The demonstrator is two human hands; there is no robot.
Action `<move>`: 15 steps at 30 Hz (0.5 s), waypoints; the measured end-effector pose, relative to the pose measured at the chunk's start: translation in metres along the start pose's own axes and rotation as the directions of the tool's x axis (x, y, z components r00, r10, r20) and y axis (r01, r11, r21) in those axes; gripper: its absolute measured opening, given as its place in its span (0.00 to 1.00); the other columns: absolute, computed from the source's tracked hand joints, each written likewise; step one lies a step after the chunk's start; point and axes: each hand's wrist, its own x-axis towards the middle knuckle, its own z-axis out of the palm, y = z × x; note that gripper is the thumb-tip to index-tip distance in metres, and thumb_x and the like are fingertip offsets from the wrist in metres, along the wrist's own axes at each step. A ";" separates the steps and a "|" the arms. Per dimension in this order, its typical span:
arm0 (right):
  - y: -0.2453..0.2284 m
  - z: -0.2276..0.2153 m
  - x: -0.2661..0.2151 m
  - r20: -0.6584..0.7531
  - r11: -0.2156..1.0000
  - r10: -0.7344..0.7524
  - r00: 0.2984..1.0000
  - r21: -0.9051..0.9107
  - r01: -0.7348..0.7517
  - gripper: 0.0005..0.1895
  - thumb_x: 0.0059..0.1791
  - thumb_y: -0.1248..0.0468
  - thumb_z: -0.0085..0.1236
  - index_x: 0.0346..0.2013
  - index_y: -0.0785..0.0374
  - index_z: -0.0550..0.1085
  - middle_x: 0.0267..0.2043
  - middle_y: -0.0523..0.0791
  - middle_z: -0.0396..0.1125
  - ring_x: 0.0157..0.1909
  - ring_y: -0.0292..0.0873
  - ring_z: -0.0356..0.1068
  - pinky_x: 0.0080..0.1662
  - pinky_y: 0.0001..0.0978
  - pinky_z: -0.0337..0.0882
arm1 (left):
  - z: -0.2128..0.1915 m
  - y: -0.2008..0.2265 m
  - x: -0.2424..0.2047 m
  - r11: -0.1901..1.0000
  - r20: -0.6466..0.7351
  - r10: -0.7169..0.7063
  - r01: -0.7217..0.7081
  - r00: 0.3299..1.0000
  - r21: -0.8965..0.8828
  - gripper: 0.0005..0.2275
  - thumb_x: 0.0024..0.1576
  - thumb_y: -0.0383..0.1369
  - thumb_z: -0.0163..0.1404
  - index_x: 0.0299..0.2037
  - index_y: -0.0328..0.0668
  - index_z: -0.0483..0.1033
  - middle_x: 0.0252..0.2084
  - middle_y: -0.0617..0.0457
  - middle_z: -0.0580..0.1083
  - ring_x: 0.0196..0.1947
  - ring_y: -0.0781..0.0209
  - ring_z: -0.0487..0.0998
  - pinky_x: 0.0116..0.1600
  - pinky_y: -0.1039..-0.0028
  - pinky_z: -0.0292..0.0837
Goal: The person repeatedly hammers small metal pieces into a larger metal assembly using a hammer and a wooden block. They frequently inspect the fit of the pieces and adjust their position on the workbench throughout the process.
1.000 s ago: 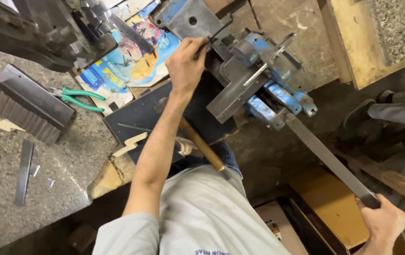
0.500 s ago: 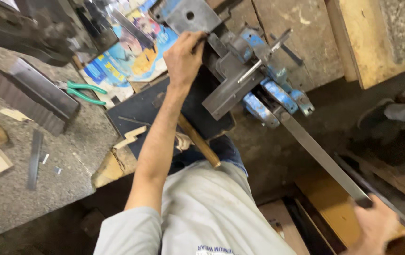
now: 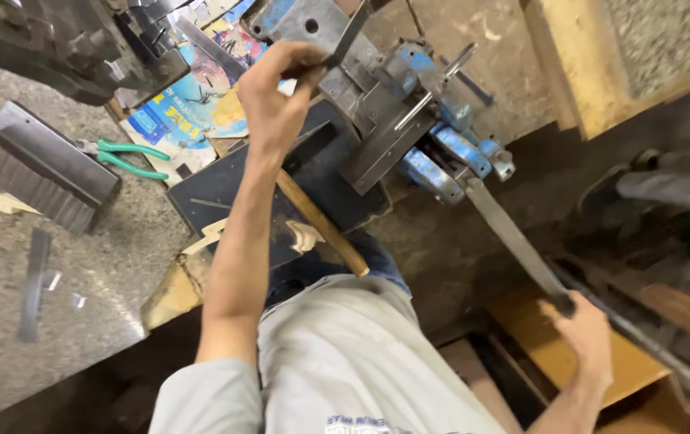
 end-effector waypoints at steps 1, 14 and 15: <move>-0.032 -0.011 0.008 -0.016 0.992 -0.127 0.992 0.008 0.127 0.29 0.44 0.49 0.68 0.55 0.62 0.77 0.50 0.54 0.74 0.49 0.58 0.72 0.48 0.43 0.70 | -0.007 0.012 -0.005 0.999 0.015 -0.013 0.014 1.000 -0.033 0.11 0.54 0.16 0.60 0.45 0.35 0.79 0.40 0.52 0.80 0.40 0.64 0.84 0.47 0.75 0.81; -0.478 -0.057 -0.029 -0.040 0.163 -0.986 0.165 0.035 0.986 0.11 0.52 0.72 0.61 0.48 0.61 0.77 0.46 0.41 0.76 0.48 0.44 0.75 0.60 0.48 0.67 | -0.164 0.066 -0.125 0.925 0.194 -0.182 0.235 0.964 -0.300 0.14 0.57 0.12 0.55 0.50 0.35 0.75 0.44 0.54 0.77 0.47 0.66 0.81 0.53 0.77 0.81; -0.488 -0.042 -0.037 -0.041 0.153 -0.987 0.156 0.067 0.986 0.09 0.52 0.70 0.62 0.47 0.60 0.77 0.45 0.42 0.75 0.47 0.45 0.75 0.57 0.46 0.67 | -0.172 0.059 -0.137 0.880 0.142 -0.263 0.297 0.954 -0.371 0.14 0.58 0.14 0.55 0.51 0.36 0.74 0.44 0.54 0.77 0.46 0.67 0.81 0.53 0.77 0.80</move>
